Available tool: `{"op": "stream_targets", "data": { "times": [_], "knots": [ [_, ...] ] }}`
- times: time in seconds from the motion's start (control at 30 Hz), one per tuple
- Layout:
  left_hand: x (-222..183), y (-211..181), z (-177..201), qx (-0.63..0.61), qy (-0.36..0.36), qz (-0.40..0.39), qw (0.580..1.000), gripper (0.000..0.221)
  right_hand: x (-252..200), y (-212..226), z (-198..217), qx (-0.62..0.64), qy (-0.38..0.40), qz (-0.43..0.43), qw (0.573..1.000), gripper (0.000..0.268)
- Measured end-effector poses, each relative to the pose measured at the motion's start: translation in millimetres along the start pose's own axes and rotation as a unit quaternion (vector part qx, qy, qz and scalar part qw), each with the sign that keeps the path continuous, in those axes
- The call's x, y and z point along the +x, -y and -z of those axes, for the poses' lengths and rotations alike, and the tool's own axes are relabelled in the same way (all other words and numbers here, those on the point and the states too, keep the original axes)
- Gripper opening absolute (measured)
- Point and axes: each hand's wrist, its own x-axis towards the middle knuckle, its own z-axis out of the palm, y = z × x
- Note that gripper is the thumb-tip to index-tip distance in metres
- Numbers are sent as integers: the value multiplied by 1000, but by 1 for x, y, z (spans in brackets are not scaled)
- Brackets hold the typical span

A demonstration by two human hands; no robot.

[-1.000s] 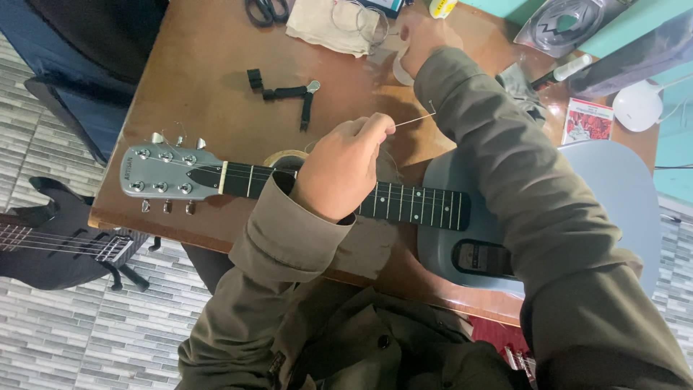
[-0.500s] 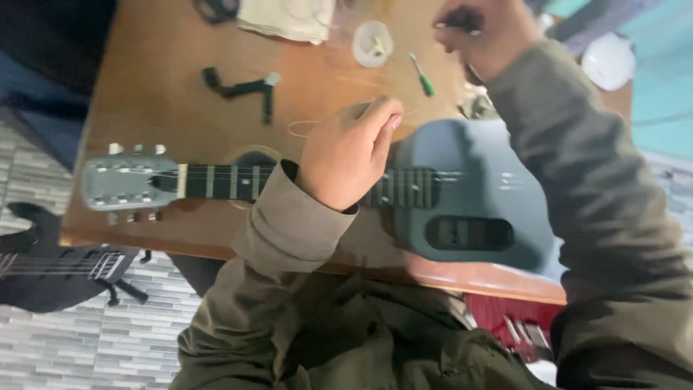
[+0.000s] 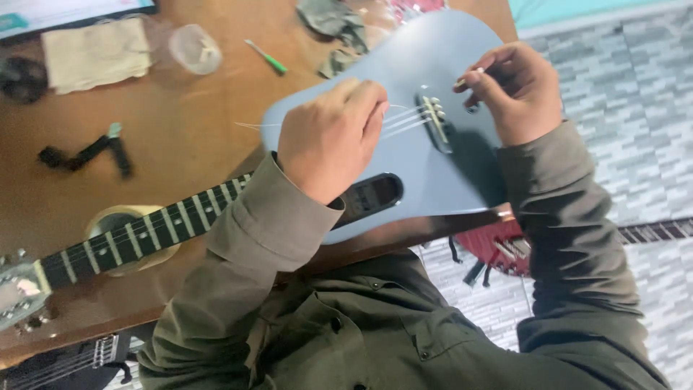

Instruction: Restringing a grey acoustic guitar, including removing old strings and winding new ones.

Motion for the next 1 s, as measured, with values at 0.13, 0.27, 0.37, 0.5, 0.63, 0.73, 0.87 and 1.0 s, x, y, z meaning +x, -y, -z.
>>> {"op": "stream_targets", "data": {
  "times": [0.13, 0.27, 0.37, 0.5, 0.63, 0.73, 0.87, 1.0],
  "knots": [
    [13, -10, -16, -5, 17, -2, 1000, 10, -21, -8, -3, 51, -23, 1, 998, 13],
    [27, -19, -15, -18, 25, -18, 999, 9, -29, 6, -11, 72, -33, -3, 997, 13],
    [24, -23, -20, 9, -3, -1, 1000, 13, -38, 10, -18, 101, -15, -6, 995, 11],
    [28, -24, -19, 3, -1, -8, 1000, 10, -37, 11, -18, 56, -22, -9, 998, 12],
    [27, -25, -17, -2, -4, -8, 1000, 10, -37, 3, -19, 37, -33, -13, 999, 13],
    [26, -24, -19, -13, 2, -12, 1000, 9, -37, 1, -16, -17, -46, -27, 998, 13],
    [25, -25, -20, -5, -5, -10, 1000, 13, -35, 4, -13, -42, -21, -37, 998, 14],
    [23, -27, -24, -7, -11, -16, 1000, 13, -37, 5, -16, -42, -24, -45, 998, 14]
  ]
}}
